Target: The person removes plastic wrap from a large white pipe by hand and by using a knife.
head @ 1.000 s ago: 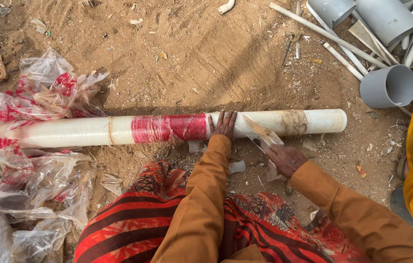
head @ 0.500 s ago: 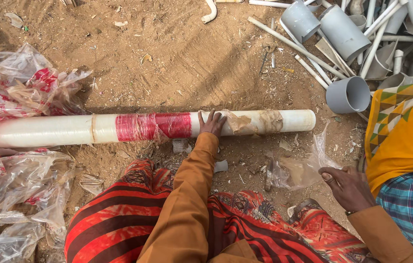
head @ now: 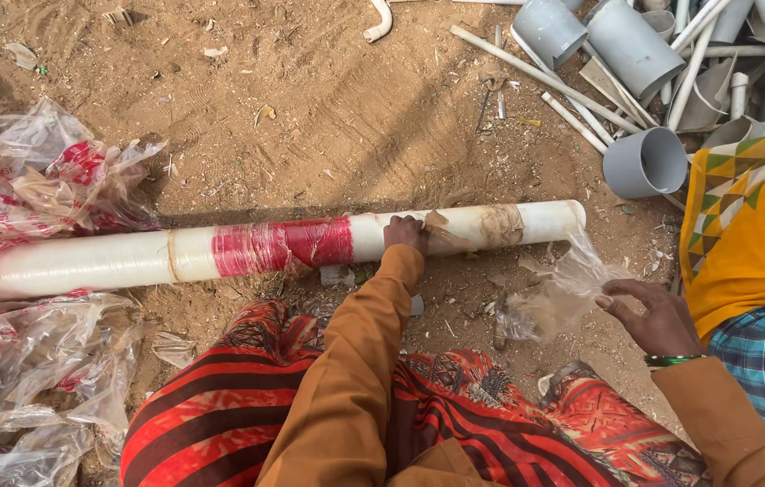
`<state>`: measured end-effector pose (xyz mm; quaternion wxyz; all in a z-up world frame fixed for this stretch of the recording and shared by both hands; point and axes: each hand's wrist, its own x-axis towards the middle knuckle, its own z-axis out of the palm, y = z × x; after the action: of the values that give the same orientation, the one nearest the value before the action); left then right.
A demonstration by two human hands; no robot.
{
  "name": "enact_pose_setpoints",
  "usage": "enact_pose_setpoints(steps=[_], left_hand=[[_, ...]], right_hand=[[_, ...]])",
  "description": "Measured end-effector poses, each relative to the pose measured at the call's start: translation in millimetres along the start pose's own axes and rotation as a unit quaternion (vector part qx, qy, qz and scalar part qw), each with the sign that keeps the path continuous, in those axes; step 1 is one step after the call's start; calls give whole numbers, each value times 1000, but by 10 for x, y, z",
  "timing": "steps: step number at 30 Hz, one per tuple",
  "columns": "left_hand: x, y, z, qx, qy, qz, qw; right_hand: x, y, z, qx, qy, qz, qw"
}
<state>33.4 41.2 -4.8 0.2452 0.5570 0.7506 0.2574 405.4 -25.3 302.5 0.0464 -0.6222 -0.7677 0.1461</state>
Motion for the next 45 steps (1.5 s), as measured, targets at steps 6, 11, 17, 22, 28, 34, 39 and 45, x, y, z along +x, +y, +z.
enact_pose_setpoints(steps=[6,11,17,22,28,34,39,45], left_hand=[[-94,375,-152,-133,-14,-186,973],[-714,1417,-459,-74,-99,39,992],[-1481,2085,-349,-386,-85,202,896],[-1226,1993,-604,-249,-44,272,929],[-1036,2123,-1469,-256,-42,263,929],[-1331,2338,-2152,-581,-121,227,772],[-1446,2279,-2596,-611,-64,230,754],[-1541,1660,-2820,-212,106,289,928]], right_hand=[[108,76,97,-105,51,-125,985],[131,-108,179,-17,8,-149,989],[28,-550,185,310,-69,-66,946],[-34,-730,-66,423,59,-71,901],[-112,-734,-394,450,150,-77,877],[-125,-980,186,138,-129,-117,975],[119,-1276,624,23,40,-272,961],[-44,-1408,126,262,29,-4,965]])
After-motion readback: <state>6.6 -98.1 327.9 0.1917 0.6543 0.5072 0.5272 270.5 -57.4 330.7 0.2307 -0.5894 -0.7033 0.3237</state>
